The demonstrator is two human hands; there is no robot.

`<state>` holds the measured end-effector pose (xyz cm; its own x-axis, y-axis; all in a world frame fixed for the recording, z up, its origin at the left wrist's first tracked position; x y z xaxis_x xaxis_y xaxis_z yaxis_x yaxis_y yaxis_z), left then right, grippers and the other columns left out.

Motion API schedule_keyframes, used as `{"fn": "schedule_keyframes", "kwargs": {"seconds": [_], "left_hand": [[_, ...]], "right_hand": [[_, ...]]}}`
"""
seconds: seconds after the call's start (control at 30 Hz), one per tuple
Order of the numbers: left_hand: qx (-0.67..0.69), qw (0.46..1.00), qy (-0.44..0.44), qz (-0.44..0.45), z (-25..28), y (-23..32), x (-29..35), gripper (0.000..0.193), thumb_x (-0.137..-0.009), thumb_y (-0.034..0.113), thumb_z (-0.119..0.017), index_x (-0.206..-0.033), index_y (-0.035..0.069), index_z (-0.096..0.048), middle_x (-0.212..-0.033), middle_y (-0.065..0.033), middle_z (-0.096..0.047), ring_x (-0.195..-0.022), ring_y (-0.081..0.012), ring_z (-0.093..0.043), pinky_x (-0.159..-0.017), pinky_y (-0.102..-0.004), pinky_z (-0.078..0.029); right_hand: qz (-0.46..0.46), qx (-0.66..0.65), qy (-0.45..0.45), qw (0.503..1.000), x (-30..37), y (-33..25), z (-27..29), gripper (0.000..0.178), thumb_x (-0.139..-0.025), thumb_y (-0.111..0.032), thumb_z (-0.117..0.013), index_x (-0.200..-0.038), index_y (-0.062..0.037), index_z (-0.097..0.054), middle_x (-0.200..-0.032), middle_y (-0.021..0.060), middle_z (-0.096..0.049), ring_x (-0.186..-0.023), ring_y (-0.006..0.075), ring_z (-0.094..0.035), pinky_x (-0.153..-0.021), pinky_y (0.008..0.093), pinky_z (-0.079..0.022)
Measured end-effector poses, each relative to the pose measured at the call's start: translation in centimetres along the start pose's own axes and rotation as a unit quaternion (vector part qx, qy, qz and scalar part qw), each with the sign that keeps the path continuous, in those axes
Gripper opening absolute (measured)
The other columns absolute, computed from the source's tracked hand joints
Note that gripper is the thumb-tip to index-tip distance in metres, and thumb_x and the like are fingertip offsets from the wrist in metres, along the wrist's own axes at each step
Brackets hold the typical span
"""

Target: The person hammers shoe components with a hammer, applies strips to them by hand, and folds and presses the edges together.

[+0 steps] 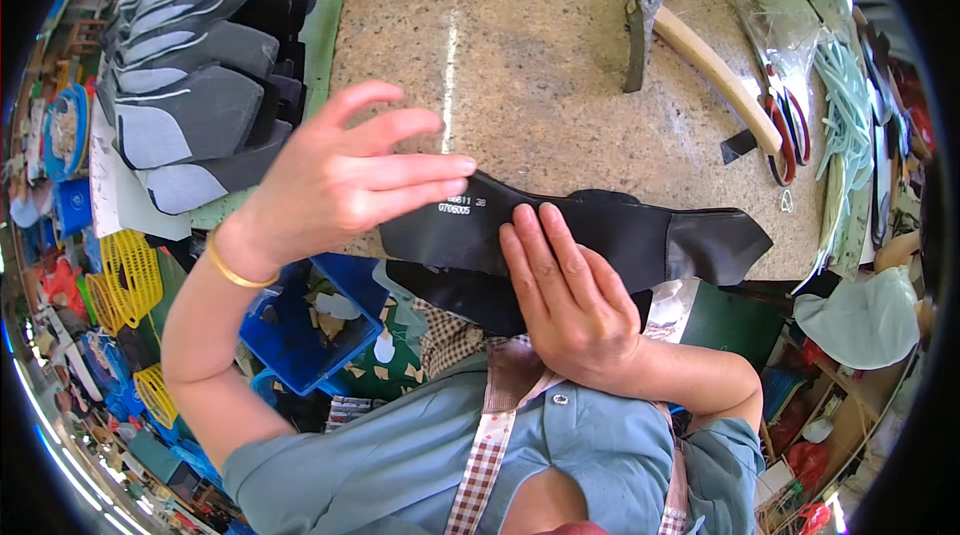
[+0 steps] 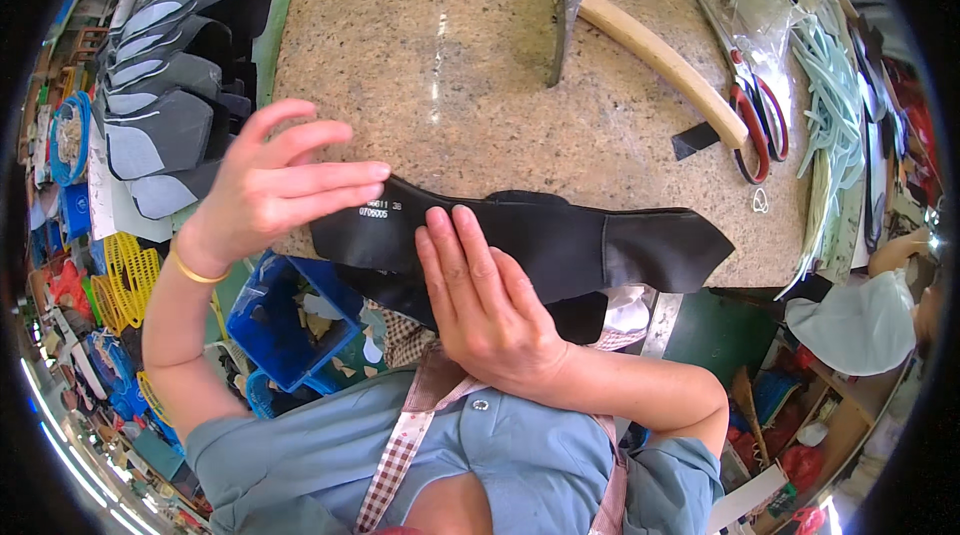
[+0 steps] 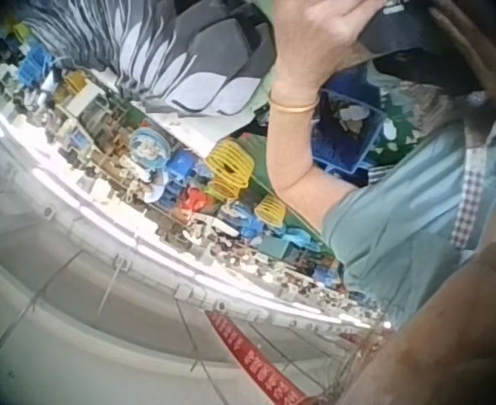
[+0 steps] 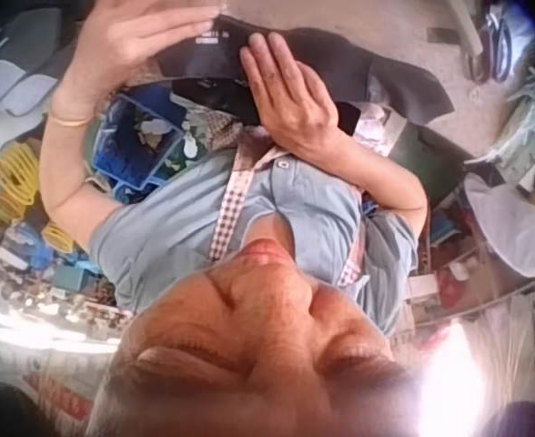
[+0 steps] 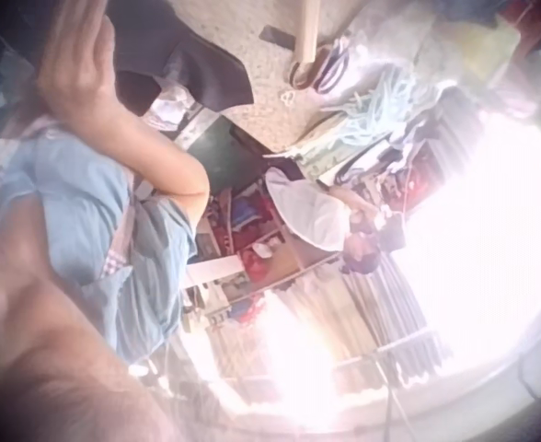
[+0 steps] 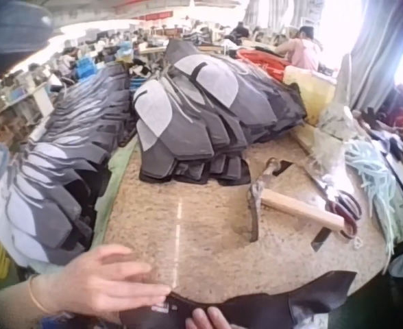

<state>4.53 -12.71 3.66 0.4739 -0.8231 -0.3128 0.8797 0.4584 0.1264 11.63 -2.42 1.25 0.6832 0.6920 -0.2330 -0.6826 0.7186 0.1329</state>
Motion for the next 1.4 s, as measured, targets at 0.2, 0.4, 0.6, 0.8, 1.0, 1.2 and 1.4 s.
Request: {"fn": "schedule_keyframes", "kwargs": {"seconds": [0.2,0.4,0.6,0.8,1.0,1.2,1.4], "left_hand": [[-0.005,0.994,-0.081,0.079,-4.1,6.9,0.6,0.052,-0.078,0.022,-0.07,-0.126,0.007,-0.061,-0.134,-0.0063,-0.06,-0.133,-0.0244,-0.049,-0.113,-0.0488,-0.031],[0.019,0.99,0.037,0.138,-3.9,7.7,-0.6,0.042,-0.087,0.018,-0.058,-0.127,0.008,-0.059,-0.134,-0.0095,-0.059,-0.122,-0.0225,-0.055,-0.106,-0.0424,-0.039],[0.051,0.99,0.122,0.053,-3.8,9.9,-4.3,0.029,-0.078,0.011,-0.065,-0.106,0.002,-0.068,-0.104,-0.0101,-0.067,-0.093,-0.0242,-0.064,-0.084,-0.0366,-0.055],[0.141,0.984,0.052,0.097,-4.2,7.9,-4.7,0.042,-0.067,0.01,-0.072,-0.107,-0.002,-0.066,-0.102,-0.0116,-0.065,-0.093,-0.0284,-0.062,-0.084,-0.0386,-0.054],[0.222,0.966,0.01,0.133,-3.8,7.1,-5.1,0.051,-0.06,0.007,-0.08,-0.107,-0.002,-0.065,-0.102,-0.0105,-0.062,-0.094,-0.0304,-0.059,-0.082,-0.0394,-0.052],[0.2,0.973,0.024,0.117,-3.9,7.2,-4.8,0.045,-0.062,0.008,-0.08,-0.103,-0.002,-0.066,-0.101,-0.009,-0.063,-0.09,-0.0291,-0.059,-0.079,-0.0387,-0.052],[0.198,0.975,0.005,0.101,-3.8,7.9,-5.0,0.038,-0.065,0.012,-0.078,-0.098,-0.002,-0.067,-0.098,-0.0084,-0.064,-0.089,-0.0251,-0.061,-0.078,-0.039,-0.051]], "right_hand": [[0.031,-0.074,-0.001,0.997,0.3,0.2,-0.1,0.035,-0.088,-0.014,-0.052,-0.114,0.0016,-0.067,-0.123,0.0149,-0.065,-0.121,0.0266,-0.06,-0.098,0.0309,-0.045],[-0.008,-0.288,0.081,0.954,5.6,7.4,0.6,0.04,-0.072,-0.003,-0.067,-0.11,0.0074,-0.065,-0.12,0.0222,-0.065,-0.109,0.0334,-0.066,-0.09,0.0346,-0.054],[-0.006,-0.277,0.073,0.958,5.2,7.5,1.6,0.036,-0.072,-0.005,-0.065,-0.107,0.006,-0.066,-0.119,0.0208,-0.066,-0.111,0.0314,-0.066,-0.091,0.0363,-0.054],[0.02,-0.266,0.036,0.963,5.2,7.4,0.9,0.037,-0.074,-0.01,-0.061,-0.108,0.0039,-0.067,-0.12,0.0189,-0.066,-0.112,0.0292,-0.065,-0.094,0.0379,-0.053],[-0.003,-0.277,0.03,0.96,5.3,7.2,0.9,0.046,-0.069,-0.014,-0.06,-0.113,-0.0021,-0.067,-0.126,0.0148,-0.061,-0.114,0.0275,-0.062,-0.093,0.0358,-0.053],[-0.016,-0.275,-0.004,0.961,4.8,7.3,0.4,0.049,-0.066,-0.016,-0.058,-0.113,-0.0083,-0.068,-0.124,0.0107,-0.059,-0.113,0.024,-0.06,-0.088,0.0313,-0.052],[-0.019,-0.268,-0.021,0.963,4.9,6.9,0.6,0.048,-0.068,-0.015,-0.057,-0.114,-0.0045,-0.067,-0.127,0.0113,-0.058,-0.116,0.025,-0.059,-0.09,0.0322,-0.052]]}}
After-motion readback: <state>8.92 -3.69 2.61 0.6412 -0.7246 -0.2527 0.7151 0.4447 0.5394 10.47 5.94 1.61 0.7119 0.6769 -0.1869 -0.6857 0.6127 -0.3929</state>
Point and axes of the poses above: each hand's wrist, its own x-axis away from the middle knuckle, its own z-axis out of the back of the hand, y = z × x, the point moved 10 cm from there along -x, towards the middle knuckle
